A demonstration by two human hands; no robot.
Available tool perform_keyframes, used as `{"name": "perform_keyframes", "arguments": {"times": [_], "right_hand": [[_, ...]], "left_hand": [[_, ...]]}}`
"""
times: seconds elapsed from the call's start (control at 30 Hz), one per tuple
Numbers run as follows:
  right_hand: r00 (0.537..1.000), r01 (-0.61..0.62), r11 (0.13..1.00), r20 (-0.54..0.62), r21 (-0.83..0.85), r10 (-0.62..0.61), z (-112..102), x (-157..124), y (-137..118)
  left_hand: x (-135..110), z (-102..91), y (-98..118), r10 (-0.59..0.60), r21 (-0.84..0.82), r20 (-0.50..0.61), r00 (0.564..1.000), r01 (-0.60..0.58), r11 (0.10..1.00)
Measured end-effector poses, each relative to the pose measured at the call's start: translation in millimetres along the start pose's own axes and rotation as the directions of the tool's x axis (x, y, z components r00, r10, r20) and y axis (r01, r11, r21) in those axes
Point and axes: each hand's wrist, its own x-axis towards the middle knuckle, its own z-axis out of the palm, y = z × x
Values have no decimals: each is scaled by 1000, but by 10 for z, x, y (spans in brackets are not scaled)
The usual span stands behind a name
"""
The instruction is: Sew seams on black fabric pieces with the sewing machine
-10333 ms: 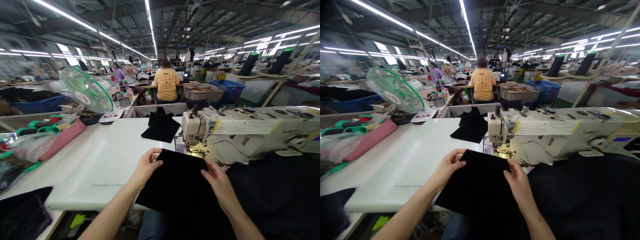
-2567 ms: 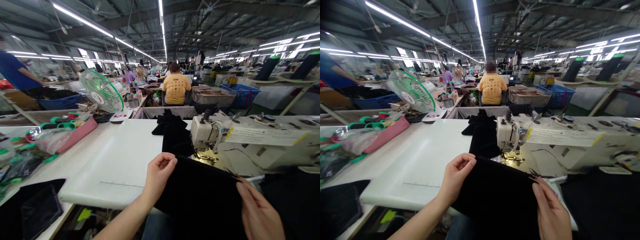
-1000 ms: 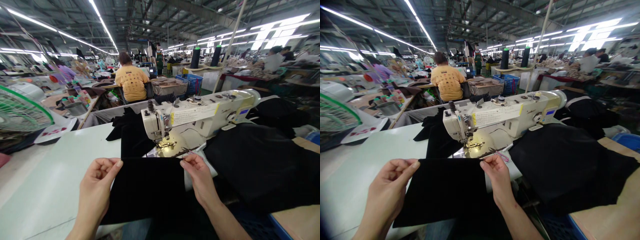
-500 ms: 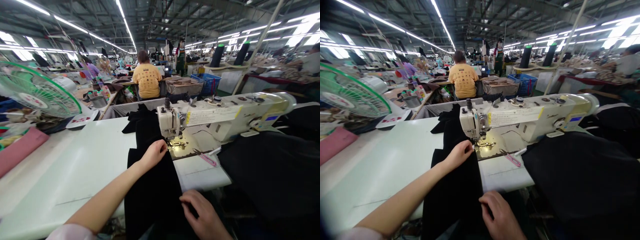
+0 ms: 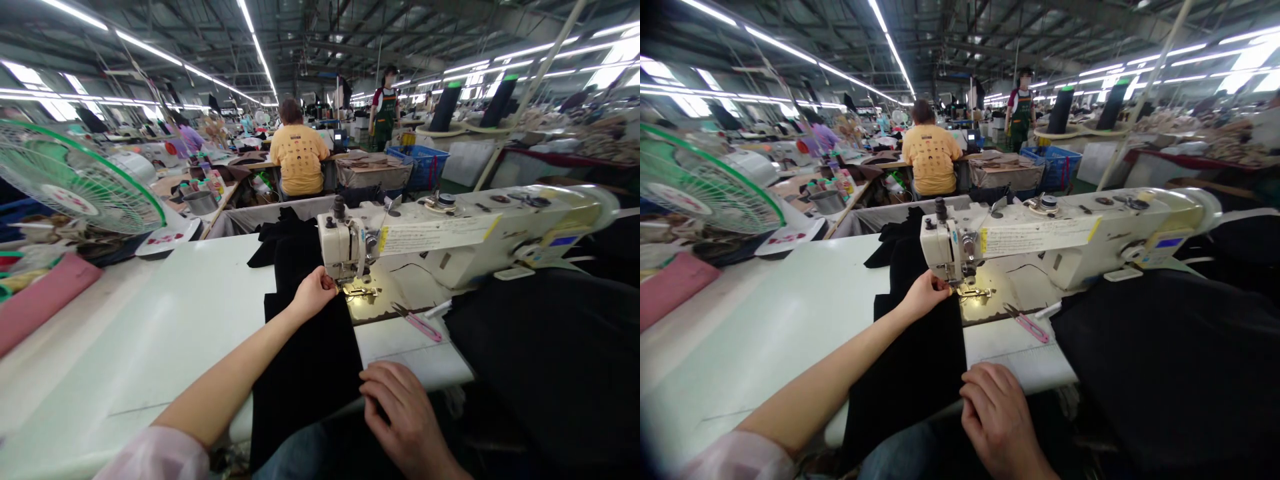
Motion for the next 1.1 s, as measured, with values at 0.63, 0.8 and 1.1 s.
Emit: {"name": "perform_keyframes", "arguments": {"times": [0.63, 0.8, 1.1], "right_hand": [[997, -29, 1000, 74, 11, 28, -37, 115, -42], [993, -44, 999, 114, 11, 43, -24, 166, 7], [989, -53, 996, 133, -77, 63, 116, 569, 264]], "left_hand": [[-121, -153, 221, 23, 221, 5, 1000, -24, 975], [-1091, -107, 499, 261, 437, 346, 901, -401, 805], [-1058, -188, 41, 589, 322, 416, 693, -718, 617]]}}
